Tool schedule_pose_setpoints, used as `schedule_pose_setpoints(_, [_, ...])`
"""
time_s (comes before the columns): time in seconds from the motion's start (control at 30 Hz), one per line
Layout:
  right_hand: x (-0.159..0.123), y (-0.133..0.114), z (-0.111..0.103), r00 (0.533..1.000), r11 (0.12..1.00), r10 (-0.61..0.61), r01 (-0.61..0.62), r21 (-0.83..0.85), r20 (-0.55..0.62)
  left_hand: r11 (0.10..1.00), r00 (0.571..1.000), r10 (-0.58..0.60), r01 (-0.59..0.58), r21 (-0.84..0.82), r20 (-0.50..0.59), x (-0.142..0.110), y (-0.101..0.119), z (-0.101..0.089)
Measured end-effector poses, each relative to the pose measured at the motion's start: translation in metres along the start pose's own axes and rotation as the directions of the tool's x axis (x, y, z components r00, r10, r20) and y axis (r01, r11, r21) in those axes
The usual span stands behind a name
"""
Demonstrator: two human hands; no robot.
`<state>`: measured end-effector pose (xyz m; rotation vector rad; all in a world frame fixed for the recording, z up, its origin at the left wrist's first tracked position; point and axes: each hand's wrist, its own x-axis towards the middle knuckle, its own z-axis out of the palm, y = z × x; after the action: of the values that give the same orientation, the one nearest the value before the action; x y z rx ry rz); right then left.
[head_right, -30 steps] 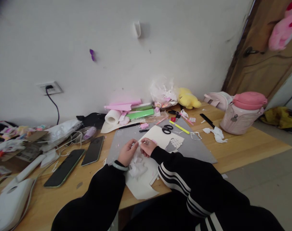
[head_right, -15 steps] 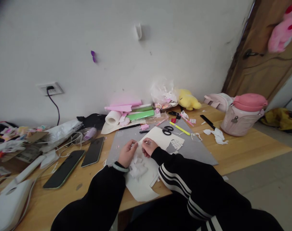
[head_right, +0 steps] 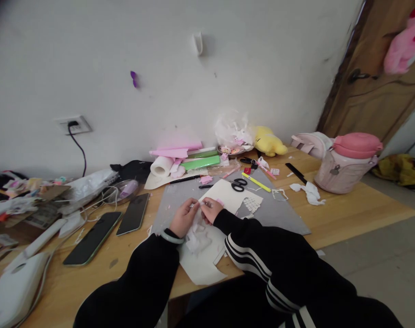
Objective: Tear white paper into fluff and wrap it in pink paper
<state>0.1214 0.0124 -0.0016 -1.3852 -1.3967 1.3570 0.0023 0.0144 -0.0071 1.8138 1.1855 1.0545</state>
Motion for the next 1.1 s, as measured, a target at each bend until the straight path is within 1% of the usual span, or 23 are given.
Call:
schedule_pose_setpoints(0.1, [0.002,0.002,-0.001,0.999,0.999,0.011,-0.009,0.043,-0.041,0.998,1.000,-0.015,0.014,-0.063,-0.001,0.000,-0.001,0.000])
schedule_pose_setpoints(0.17, [0.004,0.003,-0.004,0.996,0.997,0.019,-0.012,0.076,-0.083,0.995,0.999,-0.030,0.028,-0.101,-0.019,0.000,0.000,-0.001])
schedule_pose_setpoints(0.23, [0.005,0.003,-0.005,0.995,0.996,0.019,-0.010,0.094,-0.099,0.993,0.999,-0.038,0.033,-0.112,-0.038,0.000,0.001,-0.003])
schedule_pose_setpoints(0.27, [0.005,0.003,-0.005,0.997,0.995,0.017,-0.010,0.096,-0.081,0.993,0.998,-0.040,0.035,-0.114,-0.042,0.001,0.002,-0.003])
schedule_pose_setpoints(0.33, [0.003,0.002,-0.004,1.000,0.995,0.020,-0.021,0.097,0.011,0.993,0.999,-0.037,0.034,-0.112,-0.028,0.000,0.003,-0.004])
schedule_pose_setpoints(0.4, [0.001,0.001,-0.001,0.993,0.995,0.019,-0.030,0.092,0.117,0.991,0.999,-0.025,0.028,-0.127,0.029,0.000,0.004,-0.004])
schedule_pose_setpoints(0.47, [-0.003,0.000,0.001,0.985,0.995,0.011,-0.027,0.091,0.171,0.988,0.995,-0.004,0.019,-0.153,0.096,-0.001,0.003,-0.003])
schedule_pose_setpoints(0.53, [-0.005,-0.001,0.003,0.986,0.995,0.001,-0.017,0.096,0.166,0.987,0.993,0.008,0.011,-0.159,0.118,-0.002,0.001,-0.001])
schedule_pose_setpoints(0.77, [-0.004,-0.005,0.002,0.996,0.994,0.066,-0.071,0.085,0.059,0.992,0.998,0.006,0.002,-0.125,0.060,-0.001,0.001,-0.002])
schedule_pose_setpoints(0.83, [-0.003,-0.005,0.001,0.995,0.993,0.072,-0.078,0.091,0.069,0.991,0.998,0.017,-0.009,-0.130,0.056,-0.001,0.001,-0.002])
schedule_pose_setpoints(0.97, [-0.004,-0.004,0.002,0.990,0.997,0.038,-0.047,0.057,0.138,0.987,0.995,0.016,0.000,-0.160,0.099,-0.002,0.000,-0.001])
schedule_pose_setpoints(1.1, [-0.005,-0.002,0.003,0.994,0.997,0.044,-0.050,0.056,0.097,0.983,0.992,0.003,0.021,-0.185,0.128,-0.002,0.001,0.000])
